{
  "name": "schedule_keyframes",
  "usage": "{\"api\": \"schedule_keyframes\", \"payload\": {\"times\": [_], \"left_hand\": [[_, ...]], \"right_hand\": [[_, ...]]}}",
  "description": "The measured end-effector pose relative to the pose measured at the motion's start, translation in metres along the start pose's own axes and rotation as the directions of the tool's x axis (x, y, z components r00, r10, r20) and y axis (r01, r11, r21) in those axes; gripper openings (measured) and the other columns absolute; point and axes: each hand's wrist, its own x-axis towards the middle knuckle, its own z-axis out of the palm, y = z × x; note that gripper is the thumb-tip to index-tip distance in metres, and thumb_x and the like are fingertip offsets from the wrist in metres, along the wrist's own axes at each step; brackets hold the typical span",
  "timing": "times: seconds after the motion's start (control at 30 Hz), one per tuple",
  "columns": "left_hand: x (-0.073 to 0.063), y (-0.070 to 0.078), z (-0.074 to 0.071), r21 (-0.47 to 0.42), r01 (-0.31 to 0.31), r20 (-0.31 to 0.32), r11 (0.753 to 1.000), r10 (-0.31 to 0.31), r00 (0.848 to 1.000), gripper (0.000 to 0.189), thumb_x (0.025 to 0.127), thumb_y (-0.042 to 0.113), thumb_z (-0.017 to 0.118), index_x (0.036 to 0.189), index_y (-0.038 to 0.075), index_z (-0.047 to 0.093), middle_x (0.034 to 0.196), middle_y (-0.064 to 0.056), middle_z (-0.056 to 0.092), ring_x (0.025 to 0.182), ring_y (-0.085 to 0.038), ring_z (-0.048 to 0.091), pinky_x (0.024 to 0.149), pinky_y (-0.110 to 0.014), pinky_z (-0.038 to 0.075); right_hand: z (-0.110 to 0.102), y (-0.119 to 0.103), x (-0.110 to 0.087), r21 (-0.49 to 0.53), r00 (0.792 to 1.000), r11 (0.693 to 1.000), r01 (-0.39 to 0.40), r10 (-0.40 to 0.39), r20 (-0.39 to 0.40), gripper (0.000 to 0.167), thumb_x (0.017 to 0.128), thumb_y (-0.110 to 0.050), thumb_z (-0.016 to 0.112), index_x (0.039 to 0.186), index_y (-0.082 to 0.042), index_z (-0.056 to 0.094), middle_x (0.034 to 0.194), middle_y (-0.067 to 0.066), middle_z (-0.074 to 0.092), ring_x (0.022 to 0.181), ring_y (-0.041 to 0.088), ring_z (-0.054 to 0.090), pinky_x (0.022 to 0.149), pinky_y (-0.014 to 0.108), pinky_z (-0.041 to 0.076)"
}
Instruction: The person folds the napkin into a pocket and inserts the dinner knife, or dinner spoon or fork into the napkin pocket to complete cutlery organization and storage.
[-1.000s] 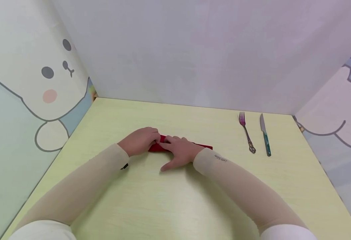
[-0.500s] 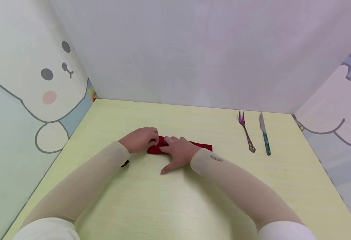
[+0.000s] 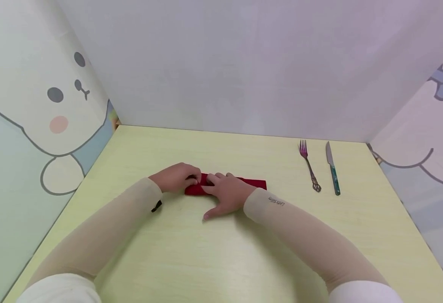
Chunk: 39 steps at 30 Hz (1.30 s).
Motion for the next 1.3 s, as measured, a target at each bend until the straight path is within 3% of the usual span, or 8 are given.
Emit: {"api": "schedule_keyframes", "payload": {"times": [0.17, 0.33, 0.57, 0.63, 0.87, 1.13, 1.3], "left_hand": [[0.007, -0.002, 0.0, 0.028, 0.014, 0.068, 1.0, -0.015, 0.998, 0.019, 0.104, 0.017, 0.063, 0.088, 0.026, 0.061, 0.083, 0.009, 0.06, 0.083, -0.013, 0.057, 0.079, -0.033, 0.049], [0.007, 0.001, 0.0, 0.059, -0.016, 0.101, 0.998, 0.01, 0.995, 0.019, 0.104, 0.018, 0.063, 0.087, 0.028, 0.06, 0.083, 0.01, 0.059, 0.083, -0.012, 0.056, 0.079, -0.033, 0.048], [-0.008, -0.001, -0.001, -0.085, 0.024, 0.092, 0.996, -0.016, 0.996, 0.016, 0.103, 0.015, 0.064, 0.09, 0.025, 0.065, 0.087, 0.008, 0.063, 0.086, -0.015, 0.058, 0.08, -0.035, 0.05], [-0.01, -0.003, 0.0, -0.082, 0.038, 0.09, 0.996, -0.03, 0.995, 0.017, 0.102, 0.015, 0.064, 0.09, 0.025, 0.065, 0.088, 0.008, 0.063, 0.086, -0.015, 0.058, 0.08, -0.035, 0.05], [-0.005, -0.004, 0.005, 0.103, 0.038, 0.071, 0.994, -0.045, 0.996, 0.016, 0.101, 0.019, 0.067, 0.087, 0.027, 0.063, 0.095, 0.005, 0.054, 0.081, -0.013, 0.055, 0.077, -0.03, 0.049], [0.004, 0.003, 0.001, 0.14, 0.061, 0.069, 0.988, -0.071, 0.995, 0.018, 0.102, 0.019, 0.065, 0.085, 0.022, 0.06, 0.088, 0.004, 0.056, 0.079, -0.014, 0.055, 0.075, -0.031, 0.048], [0.008, 0.01, 0.001, 0.208, 0.056, 0.055, 0.976, -0.069, 0.996, 0.016, 0.1, 0.02, 0.069, 0.086, 0.022, 0.061, 0.088, 0.003, 0.056, 0.078, -0.015, 0.055, 0.075, -0.031, 0.049]], "right_hand": [[0.003, 0.002, 0.0, -0.005, 0.999, 0.999, 0.035, -0.035, -0.025, 0.102, 0.075, -0.097, 0.045, 0.153, -0.032, 0.053, 0.136, -0.001, 0.043, 0.123, 0.016, 0.043, 0.097, 0.037, 0.039], [0.005, 0.002, -0.002, 0.017, 0.999, 0.999, 0.04, -0.04, -0.027, 0.1, 0.076, -0.096, 0.043, 0.153, -0.033, 0.051, 0.136, -0.003, 0.042, 0.124, 0.015, 0.042, 0.1, 0.038, 0.038], [0.004, 0.002, -0.006, 0.061, 0.999, 0.997, 0.037, -0.036, -0.019, 0.097, 0.079, -0.093, 0.046, 0.158, -0.035, 0.043, 0.139, -0.003, 0.043, 0.129, 0.015, 0.04, 0.104, 0.036, 0.037], [0.004, 0.001, -0.007, 0.064, 0.999, 0.997, 0.039, -0.038, -0.017, 0.096, 0.08, -0.092, 0.047, 0.158, -0.036, 0.042, 0.14, -0.003, 0.042, 0.131, 0.015, 0.039, 0.106, 0.036, 0.036], [0.004, -0.001, -0.008, 0.079, 0.999, 0.996, 0.042, -0.041, -0.013, 0.097, 0.081, -0.091, 0.047, 0.16, -0.035, 0.039, 0.145, -0.002, 0.041, 0.135, 0.016, 0.037, 0.111, 0.039, 0.034], [0.006, -0.002, -0.031, 0.006, 0.999, 0.999, 0.036, -0.036, -0.013, 0.101, 0.085, -0.082, 0.055, 0.163, -0.022, 0.033, 0.156, -0.001, 0.038, 0.142, 0.023, 0.033, 0.119, 0.044, 0.027], [0.012, -0.001, -0.045, 0.015, 0.999, 0.999, 0.036, -0.035, -0.035, 0.102, 0.088, -0.079, 0.055, 0.165, -0.018, 0.028, 0.165, 0.002, 0.029, 0.153, 0.027, 0.021, 0.124, 0.046, 0.019]]}}
